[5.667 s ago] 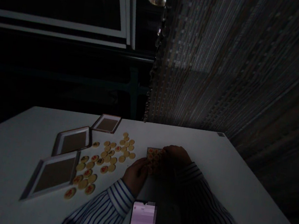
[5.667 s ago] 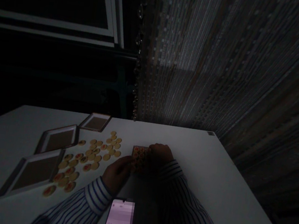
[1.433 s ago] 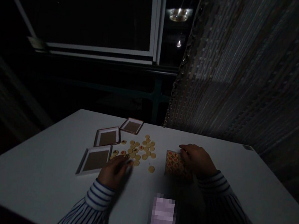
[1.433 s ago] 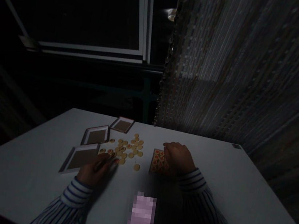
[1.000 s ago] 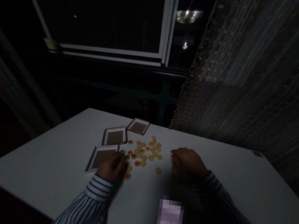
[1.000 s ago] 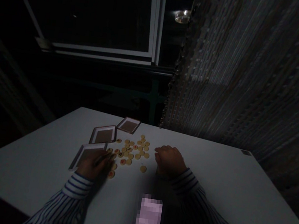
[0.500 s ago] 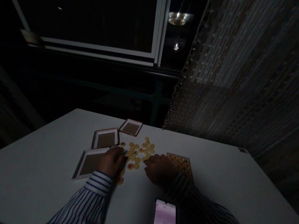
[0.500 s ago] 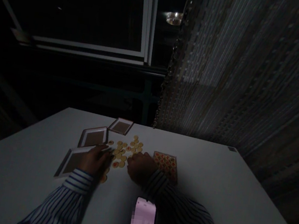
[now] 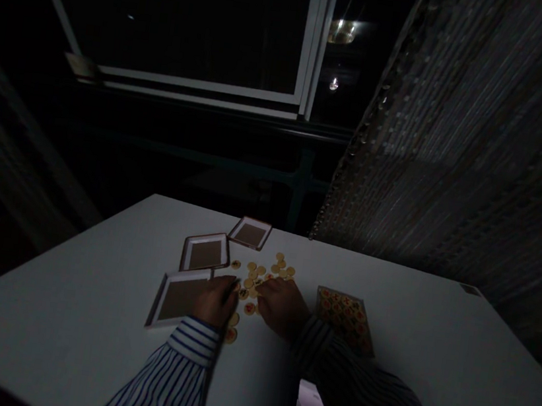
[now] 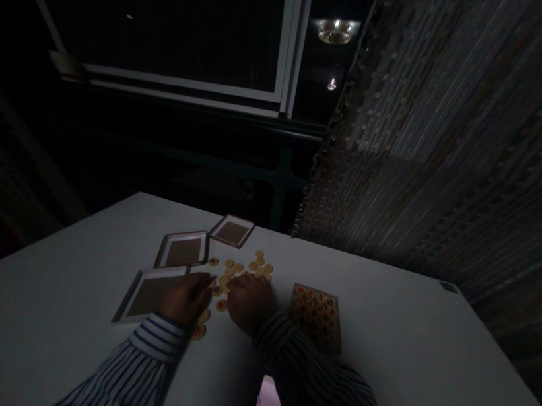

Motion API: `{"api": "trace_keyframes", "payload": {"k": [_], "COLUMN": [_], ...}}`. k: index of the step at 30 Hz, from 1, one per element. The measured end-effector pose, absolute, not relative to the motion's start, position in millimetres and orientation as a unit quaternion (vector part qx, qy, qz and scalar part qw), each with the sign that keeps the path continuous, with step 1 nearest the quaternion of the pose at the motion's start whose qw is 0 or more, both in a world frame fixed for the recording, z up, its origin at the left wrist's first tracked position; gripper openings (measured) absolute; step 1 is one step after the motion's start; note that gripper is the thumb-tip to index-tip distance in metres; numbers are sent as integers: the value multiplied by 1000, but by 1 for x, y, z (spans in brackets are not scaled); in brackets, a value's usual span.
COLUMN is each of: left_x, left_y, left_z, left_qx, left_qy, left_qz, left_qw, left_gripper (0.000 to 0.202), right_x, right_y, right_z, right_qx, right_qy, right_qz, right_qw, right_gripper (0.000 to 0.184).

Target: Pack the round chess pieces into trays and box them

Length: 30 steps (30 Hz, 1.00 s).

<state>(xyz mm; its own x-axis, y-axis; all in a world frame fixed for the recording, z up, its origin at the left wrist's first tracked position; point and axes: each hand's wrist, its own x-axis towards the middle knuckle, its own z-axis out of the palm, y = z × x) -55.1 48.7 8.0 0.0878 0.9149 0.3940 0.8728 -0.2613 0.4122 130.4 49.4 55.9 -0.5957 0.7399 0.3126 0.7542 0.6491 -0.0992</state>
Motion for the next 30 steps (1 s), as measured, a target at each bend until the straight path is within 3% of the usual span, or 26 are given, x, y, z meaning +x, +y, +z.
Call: {"api": "trace_keyframes", "payload": {"k": [13, 22, 30], "left_x": [-47, -48, -46], "left_y": [52, 53, 53], "left_z": [12, 11, 14], "left_qx": [750, 749, 733], "left_qy": [610, 614, 604], "left_qz": [255, 248, 312], "left_qw": [13, 11, -13], "left_gripper": [32, 29, 26], "right_x": [135, 138, 138], "right_y": [55, 56, 56], "right_z": [38, 38, 38], "right_qx": [-420, -428, -435], "right_qy": [-873, -872, -870], "right_qz": [13, 10, 16], "right_qw": [247, 238, 233], "right_gripper": [23, 24, 25]}}
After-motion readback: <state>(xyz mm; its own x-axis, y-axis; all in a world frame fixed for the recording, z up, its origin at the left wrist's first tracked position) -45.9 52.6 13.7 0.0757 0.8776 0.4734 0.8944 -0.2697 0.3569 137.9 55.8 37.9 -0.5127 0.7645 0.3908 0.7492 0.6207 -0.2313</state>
